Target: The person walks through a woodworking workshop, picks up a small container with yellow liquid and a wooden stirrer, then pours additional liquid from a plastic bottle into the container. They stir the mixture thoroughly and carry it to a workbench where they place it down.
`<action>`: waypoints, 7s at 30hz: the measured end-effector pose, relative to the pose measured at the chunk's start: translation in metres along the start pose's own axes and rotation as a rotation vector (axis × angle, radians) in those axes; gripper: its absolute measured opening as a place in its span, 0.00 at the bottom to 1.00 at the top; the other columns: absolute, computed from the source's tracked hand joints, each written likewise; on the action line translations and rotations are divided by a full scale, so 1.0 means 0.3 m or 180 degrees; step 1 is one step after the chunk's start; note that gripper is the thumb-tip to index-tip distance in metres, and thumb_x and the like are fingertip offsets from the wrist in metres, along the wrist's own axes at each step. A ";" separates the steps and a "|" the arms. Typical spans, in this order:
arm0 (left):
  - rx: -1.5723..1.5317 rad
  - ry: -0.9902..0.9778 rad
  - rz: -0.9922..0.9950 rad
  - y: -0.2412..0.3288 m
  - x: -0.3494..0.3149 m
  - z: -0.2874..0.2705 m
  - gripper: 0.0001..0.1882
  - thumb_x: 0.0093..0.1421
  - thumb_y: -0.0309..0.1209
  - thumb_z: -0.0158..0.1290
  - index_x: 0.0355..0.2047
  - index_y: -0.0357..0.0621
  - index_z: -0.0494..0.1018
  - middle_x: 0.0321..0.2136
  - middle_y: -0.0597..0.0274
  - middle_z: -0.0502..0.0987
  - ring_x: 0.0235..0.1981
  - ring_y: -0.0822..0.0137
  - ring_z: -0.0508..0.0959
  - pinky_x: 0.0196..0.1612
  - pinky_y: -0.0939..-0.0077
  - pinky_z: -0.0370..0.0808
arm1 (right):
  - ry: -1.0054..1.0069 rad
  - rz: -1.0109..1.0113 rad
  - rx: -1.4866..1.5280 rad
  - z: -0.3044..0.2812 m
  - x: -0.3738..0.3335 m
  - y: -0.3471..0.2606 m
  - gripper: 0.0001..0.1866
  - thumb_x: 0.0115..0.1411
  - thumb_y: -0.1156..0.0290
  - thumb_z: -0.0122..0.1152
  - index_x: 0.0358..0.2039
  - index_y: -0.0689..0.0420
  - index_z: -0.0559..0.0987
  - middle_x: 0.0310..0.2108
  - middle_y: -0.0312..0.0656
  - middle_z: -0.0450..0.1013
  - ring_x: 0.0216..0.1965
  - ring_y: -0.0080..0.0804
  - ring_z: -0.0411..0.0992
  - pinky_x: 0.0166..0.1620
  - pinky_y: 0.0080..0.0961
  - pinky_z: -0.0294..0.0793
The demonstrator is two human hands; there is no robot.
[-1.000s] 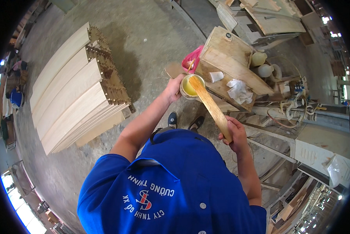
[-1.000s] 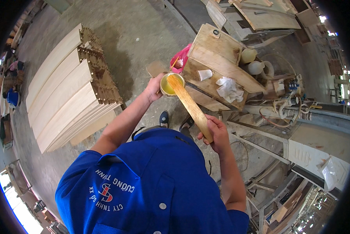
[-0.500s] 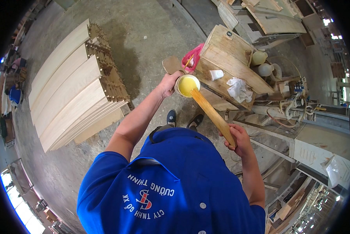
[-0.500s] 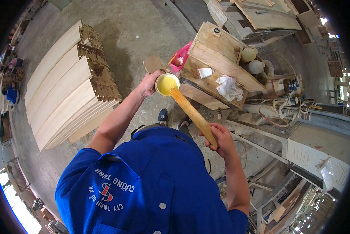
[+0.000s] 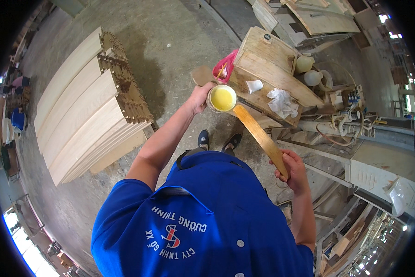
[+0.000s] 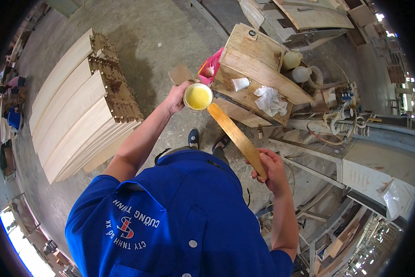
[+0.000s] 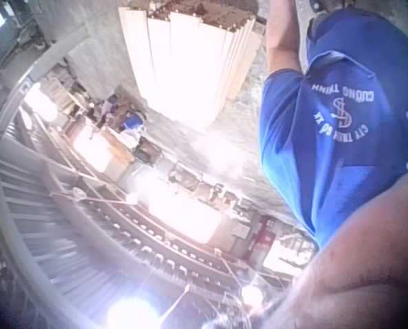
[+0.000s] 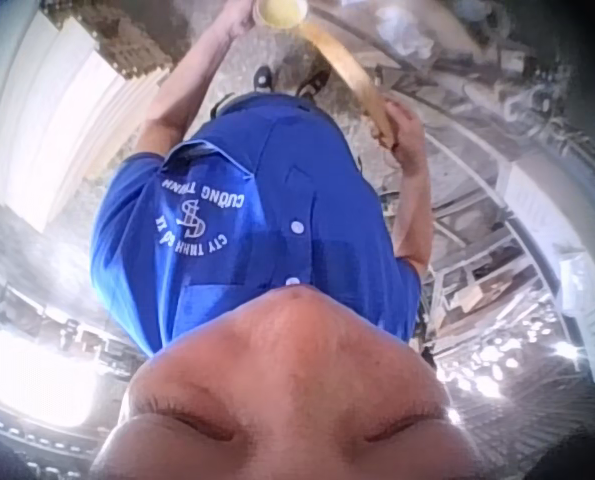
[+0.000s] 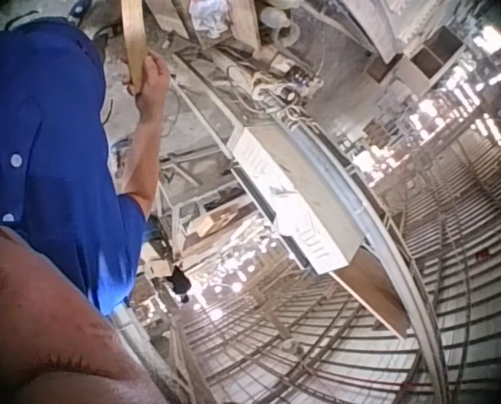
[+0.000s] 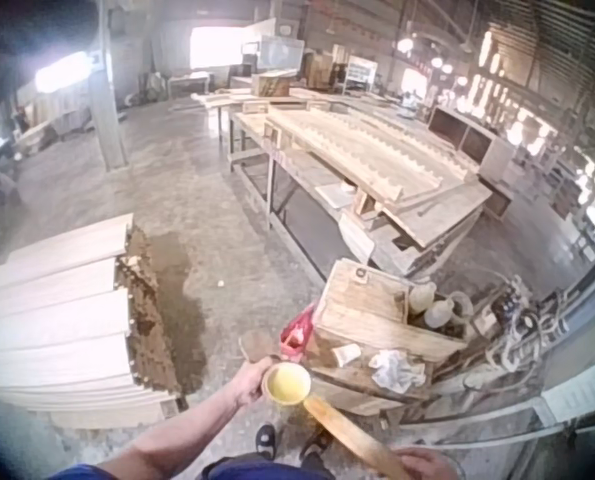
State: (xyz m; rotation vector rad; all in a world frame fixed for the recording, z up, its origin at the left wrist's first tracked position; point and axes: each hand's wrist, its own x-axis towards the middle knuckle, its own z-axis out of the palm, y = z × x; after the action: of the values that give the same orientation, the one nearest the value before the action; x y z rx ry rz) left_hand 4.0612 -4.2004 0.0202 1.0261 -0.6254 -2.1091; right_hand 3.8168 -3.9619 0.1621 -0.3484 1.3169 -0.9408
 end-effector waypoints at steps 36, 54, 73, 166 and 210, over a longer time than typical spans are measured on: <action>0.0686 0.1169 0.0371 -0.064 0.067 -0.021 0.12 0.52 0.31 0.50 0.35 0.36 0.74 0.29 0.61 0.76 0.27 0.68 0.76 0.27 0.74 0.73 | 0.0633 -0.1951 -0.2278 0.130 0.068 0.073 0.13 0.56 0.77 0.52 0.43 0.60 0.75 0.38 0.42 0.73 0.31 0.24 0.71 0.34 0.20 0.71; 0.1063 0.0860 0.0803 -0.089 0.022 0.028 0.14 0.52 0.30 0.51 0.38 0.34 0.72 0.31 0.60 0.76 0.31 0.68 0.76 0.33 0.75 0.72 | 0.0161 -0.1426 -0.1537 0.140 0.093 0.065 0.14 0.60 0.73 0.49 0.45 0.62 0.73 0.31 0.39 0.71 0.26 0.21 0.69 0.28 0.15 0.68; -0.0533 0.1503 0.0324 -0.190 -0.146 -0.204 0.16 0.54 0.32 0.50 0.43 0.38 0.68 0.35 0.58 0.74 0.35 0.64 0.76 0.37 0.71 0.75 | 0.2736 -0.1881 -0.0686 -0.614 0.320 -0.315 0.13 0.59 0.69 0.50 0.43 0.59 0.71 0.39 0.38 0.69 0.32 0.24 0.72 0.23 0.18 0.68; -0.4876 0.7382 0.5481 -2.582 -3.331 0.839 0.17 0.62 0.34 0.38 0.44 0.36 0.69 0.35 0.54 0.76 0.36 0.64 0.78 0.38 0.70 0.76 | -1.0386 0.3580 -0.2076 0.535 -2.804 2.603 0.11 0.61 0.65 0.51 0.33 0.62 0.71 0.28 0.45 0.74 0.27 0.28 0.72 0.32 0.22 0.68; -0.6336 0.9401 0.5976 -4.233 -4.645 1.689 0.14 0.61 0.35 0.40 0.43 0.48 0.71 0.39 0.65 0.74 0.39 0.69 0.75 0.35 0.65 0.78 | -0.9174 0.5423 -0.3648 -0.944 -4.439 3.889 0.09 0.60 0.67 0.51 0.35 0.61 0.71 0.31 0.49 0.74 0.31 0.36 0.73 0.32 0.24 0.68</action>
State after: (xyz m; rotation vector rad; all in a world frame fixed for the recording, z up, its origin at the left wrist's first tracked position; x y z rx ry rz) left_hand 3.7847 -2.2704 0.1215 -0.5643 -2.6729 -3.2686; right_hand 4.0531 -2.1847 0.1530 1.1458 2.1302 -3.3707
